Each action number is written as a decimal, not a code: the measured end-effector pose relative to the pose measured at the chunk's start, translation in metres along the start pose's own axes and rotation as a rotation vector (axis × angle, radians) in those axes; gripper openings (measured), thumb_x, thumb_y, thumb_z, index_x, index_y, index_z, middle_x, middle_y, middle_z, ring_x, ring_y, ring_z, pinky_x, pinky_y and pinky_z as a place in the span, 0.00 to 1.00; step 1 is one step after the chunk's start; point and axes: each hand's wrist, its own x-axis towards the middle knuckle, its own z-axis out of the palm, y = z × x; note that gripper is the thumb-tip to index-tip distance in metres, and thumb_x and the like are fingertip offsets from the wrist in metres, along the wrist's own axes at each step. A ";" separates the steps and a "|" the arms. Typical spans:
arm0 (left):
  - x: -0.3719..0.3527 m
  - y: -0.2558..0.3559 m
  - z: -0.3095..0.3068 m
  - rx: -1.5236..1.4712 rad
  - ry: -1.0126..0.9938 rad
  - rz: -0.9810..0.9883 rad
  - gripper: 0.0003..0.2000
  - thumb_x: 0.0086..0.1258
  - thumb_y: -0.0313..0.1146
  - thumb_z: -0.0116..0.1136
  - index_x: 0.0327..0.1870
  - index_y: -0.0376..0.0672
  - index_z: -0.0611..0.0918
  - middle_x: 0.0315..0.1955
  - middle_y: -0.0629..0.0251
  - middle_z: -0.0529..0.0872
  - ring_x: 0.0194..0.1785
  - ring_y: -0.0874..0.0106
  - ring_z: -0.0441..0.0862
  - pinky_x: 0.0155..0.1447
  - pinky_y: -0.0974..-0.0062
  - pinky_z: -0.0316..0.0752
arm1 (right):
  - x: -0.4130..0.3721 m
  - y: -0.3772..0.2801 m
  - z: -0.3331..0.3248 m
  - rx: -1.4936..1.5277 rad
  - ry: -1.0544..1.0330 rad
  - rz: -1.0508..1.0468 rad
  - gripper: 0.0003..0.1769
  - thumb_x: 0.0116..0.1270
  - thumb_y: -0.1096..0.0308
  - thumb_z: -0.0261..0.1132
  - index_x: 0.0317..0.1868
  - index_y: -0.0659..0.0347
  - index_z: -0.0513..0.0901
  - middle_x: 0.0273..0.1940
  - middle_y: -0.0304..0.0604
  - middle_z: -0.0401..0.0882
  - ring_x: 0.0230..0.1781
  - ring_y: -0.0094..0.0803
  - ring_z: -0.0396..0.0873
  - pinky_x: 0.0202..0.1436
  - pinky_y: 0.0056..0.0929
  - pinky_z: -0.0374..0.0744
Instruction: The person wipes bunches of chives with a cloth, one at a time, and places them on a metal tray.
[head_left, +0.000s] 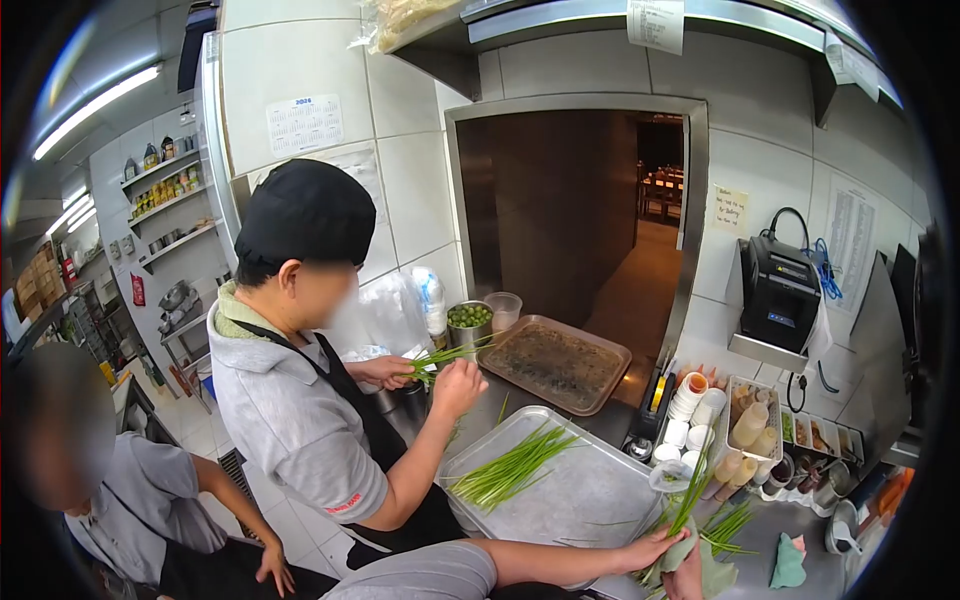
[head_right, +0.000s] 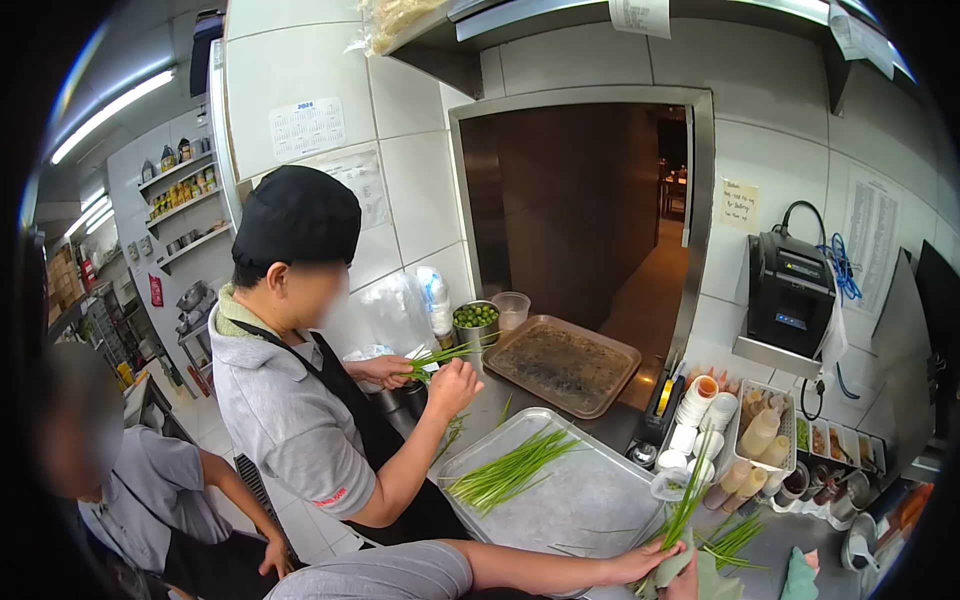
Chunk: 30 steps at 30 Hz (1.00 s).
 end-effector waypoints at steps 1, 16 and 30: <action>-0.002 0.002 0.000 -0.034 -0.006 -0.023 0.26 0.78 0.53 0.39 0.69 0.46 0.67 0.65 0.66 0.67 0.69 0.74 0.61 0.72 0.77 0.54 | -0.005 -0.004 -0.004 -0.228 -0.017 0.054 0.39 0.67 0.61 0.64 0.72 0.66 0.57 0.68 0.48 0.63 0.67 0.34 0.63 0.67 0.29 0.64; 0.002 -0.007 0.037 -0.349 0.166 -0.058 0.27 0.78 0.48 0.43 0.72 0.44 0.63 0.68 0.65 0.65 0.72 0.74 0.58 0.74 0.74 0.50 | -0.023 -0.036 0.016 -0.322 0.018 -0.165 0.32 0.68 0.69 0.61 0.70 0.69 0.60 0.63 0.52 0.69 0.63 0.37 0.69 0.65 0.30 0.67; 0.036 0.017 0.012 -0.728 0.250 -0.098 0.18 0.79 0.42 0.43 0.62 0.43 0.73 0.53 0.68 0.78 0.58 0.76 0.73 0.64 0.76 0.68 | 0.012 0.034 -0.009 -0.196 0.153 -0.438 0.13 0.70 0.79 0.53 0.53 0.69 0.75 0.46 0.40 0.79 0.47 0.23 0.76 0.53 0.23 0.73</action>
